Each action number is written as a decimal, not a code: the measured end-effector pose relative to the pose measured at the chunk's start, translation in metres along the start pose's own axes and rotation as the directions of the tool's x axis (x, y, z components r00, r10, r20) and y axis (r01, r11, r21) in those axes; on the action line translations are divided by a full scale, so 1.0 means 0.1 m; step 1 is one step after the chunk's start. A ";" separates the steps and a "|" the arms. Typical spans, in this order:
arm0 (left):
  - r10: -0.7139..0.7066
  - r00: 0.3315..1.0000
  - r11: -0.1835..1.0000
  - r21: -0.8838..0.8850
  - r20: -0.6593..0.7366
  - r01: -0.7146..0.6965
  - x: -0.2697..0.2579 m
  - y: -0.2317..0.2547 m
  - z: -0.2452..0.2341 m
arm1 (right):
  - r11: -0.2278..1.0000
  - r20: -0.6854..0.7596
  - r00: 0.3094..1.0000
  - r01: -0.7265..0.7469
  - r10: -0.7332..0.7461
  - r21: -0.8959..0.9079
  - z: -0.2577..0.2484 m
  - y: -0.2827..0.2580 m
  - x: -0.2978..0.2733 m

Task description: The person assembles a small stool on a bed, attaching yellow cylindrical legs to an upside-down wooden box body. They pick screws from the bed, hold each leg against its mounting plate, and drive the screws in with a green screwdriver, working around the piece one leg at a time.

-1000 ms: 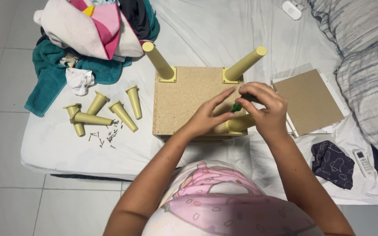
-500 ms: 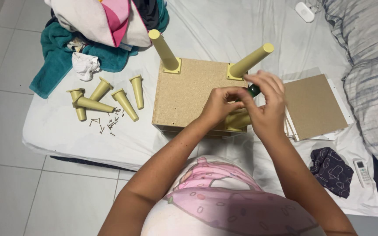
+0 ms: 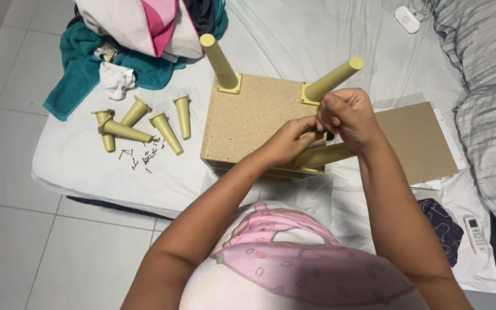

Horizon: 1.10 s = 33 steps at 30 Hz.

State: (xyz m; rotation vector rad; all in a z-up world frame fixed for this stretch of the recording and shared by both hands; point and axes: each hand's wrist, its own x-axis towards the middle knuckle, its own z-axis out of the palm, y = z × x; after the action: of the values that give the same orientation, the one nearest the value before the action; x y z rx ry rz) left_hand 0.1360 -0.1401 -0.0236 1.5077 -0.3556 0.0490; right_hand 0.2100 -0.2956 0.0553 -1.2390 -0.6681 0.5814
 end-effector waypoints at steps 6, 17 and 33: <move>0.012 0.963 0.959 0.276 -0.268 0.064 0.12 -0.02 0.06 | 0.240 0.142 0.830 0.313 -0.539 -0.919 0.40 -0.46 -0.13; 0.244 0.938 0.873 0.476 -0.244 -0.103 0.12 0.06 0.19 | 0.379 -0.120 0.992 -0.094 -0.046 -0.920 0.50 -0.94 -0.30; 0.042 0.950 0.874 0.473 -0.309 0.115 0.23 0.35 0.07 | 0.472 -0.618 0.774 -0.498 -0.136 -0.728 0.85 -0.65 -0.14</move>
State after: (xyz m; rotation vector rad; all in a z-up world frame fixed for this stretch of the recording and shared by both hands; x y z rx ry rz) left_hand 0.1481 -0.1486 0.0162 1.9724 -0.0543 0.3677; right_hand 0.1409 -0.2650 0.1319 -2.3902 -0.2083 -0.0958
